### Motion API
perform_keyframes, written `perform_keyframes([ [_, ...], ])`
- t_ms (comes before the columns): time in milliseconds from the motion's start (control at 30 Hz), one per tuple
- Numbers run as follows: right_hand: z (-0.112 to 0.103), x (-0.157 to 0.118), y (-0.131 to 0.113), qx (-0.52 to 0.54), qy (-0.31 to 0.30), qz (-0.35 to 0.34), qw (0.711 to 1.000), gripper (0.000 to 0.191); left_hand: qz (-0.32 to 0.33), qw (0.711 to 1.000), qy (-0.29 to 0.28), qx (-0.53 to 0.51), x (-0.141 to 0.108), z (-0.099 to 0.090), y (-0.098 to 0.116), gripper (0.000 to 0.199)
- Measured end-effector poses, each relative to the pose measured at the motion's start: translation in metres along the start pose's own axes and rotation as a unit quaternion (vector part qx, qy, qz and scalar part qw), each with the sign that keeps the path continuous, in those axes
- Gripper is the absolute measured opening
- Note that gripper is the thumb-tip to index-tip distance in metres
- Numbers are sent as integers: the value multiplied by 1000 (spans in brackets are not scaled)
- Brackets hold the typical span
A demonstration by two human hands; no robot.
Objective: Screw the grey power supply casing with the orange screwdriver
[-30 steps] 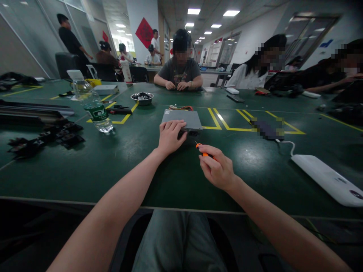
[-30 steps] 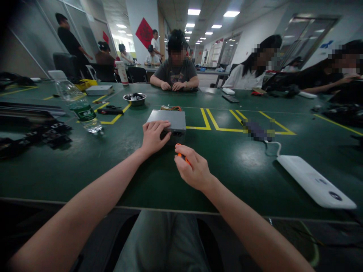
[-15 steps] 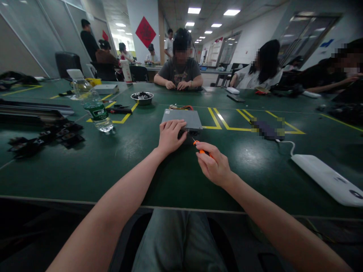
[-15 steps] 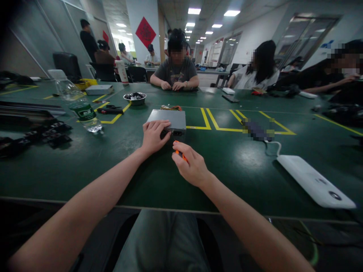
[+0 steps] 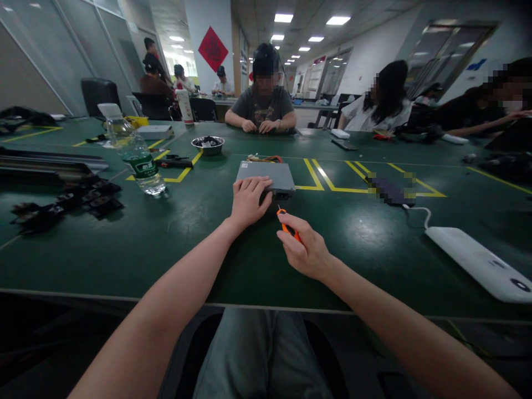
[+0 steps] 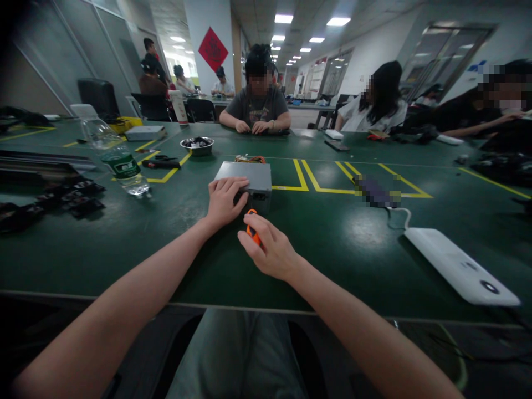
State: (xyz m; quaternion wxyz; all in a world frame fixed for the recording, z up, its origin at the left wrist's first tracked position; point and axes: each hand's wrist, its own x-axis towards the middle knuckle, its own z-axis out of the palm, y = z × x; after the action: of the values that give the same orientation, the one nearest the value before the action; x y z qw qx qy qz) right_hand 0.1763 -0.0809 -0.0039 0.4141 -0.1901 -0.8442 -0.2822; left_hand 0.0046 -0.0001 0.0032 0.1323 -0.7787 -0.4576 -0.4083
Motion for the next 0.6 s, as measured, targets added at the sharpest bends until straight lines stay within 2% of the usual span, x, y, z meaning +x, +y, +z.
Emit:
perform_keyframes([
  [100, -1, 1, 0, 2, 8, 17, 1000, 27, 0, 1000, 0, 1, 0, 0, 0, 24],
  [200, -3, 2, -1, -14, -9, 5, 1000, 19, 1, 1000, -1, 2, 0, 0, 1, 24],
  [300, -4, 2, -3, -5, -33, -15, 999, 23, -1, 1000, -1, 2, 0, 0, 1, 24],
  [400, -3, 3, -4, 17, -10, 0, 1000, 26, -4, 1000, -2, 4, 0, 0, 0, 25],
  [500, -3, 5, -3, 20, -8, 25, 999, 18, -4, 1000, -4, 5, 0, 1, 0, 25],
  [600, -3, 5, -3, 8, -21, 21, 1000, 13, -4, 1000, -4, 5, 0, 1, 0, 24],
])
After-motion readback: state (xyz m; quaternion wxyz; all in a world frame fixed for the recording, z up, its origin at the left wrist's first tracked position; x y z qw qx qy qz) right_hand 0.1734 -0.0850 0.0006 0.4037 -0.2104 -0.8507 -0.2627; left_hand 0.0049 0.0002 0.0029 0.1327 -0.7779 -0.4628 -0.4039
